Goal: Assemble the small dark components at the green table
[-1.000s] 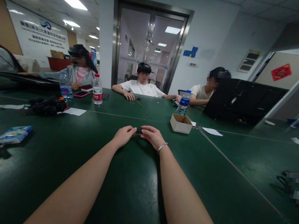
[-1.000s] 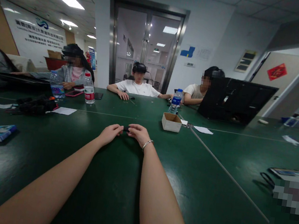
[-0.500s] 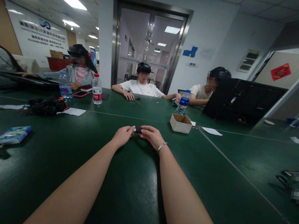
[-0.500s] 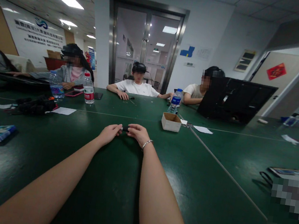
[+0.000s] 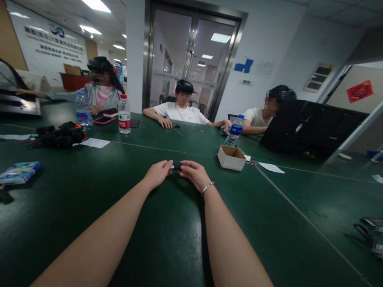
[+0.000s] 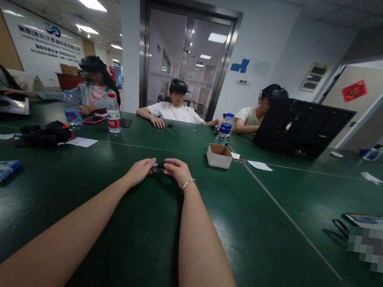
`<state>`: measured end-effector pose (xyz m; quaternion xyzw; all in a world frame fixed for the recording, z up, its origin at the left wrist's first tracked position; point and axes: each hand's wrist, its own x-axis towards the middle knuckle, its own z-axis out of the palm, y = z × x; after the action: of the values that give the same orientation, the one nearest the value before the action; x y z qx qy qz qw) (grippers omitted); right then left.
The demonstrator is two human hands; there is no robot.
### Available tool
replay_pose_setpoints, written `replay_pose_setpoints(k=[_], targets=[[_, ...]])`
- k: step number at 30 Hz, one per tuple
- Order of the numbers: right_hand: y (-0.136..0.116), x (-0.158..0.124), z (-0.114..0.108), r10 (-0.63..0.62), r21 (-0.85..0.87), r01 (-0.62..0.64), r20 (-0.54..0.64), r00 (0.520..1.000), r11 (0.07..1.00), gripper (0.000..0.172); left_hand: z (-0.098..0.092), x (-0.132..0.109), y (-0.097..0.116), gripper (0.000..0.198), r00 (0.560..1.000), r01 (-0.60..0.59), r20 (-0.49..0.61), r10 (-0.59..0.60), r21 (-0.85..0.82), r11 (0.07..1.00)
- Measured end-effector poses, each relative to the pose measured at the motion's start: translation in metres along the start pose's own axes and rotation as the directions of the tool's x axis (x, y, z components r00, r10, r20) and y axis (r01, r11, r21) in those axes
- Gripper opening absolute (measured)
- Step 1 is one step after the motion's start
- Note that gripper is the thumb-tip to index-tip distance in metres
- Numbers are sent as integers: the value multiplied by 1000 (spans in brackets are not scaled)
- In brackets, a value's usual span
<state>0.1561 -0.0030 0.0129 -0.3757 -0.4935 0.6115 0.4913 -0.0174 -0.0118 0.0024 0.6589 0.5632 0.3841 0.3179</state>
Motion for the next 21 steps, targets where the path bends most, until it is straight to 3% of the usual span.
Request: replay_pose_setpoints(k=[5,13,21], targets=[[1,1,0,-3,3,3,-2,1000,1000,20,3,4,-6,34,998,-51,26,53,-62,997],[2,1,-1,-1,-3,1,1,1000,1000,20,-2,-2,0,54,999,-19,28,18,25,1000],[2,1,0,-3,15,3,-6,1000,1000,19,2,2,-4,38,997,-73,13,73,-7,997]])
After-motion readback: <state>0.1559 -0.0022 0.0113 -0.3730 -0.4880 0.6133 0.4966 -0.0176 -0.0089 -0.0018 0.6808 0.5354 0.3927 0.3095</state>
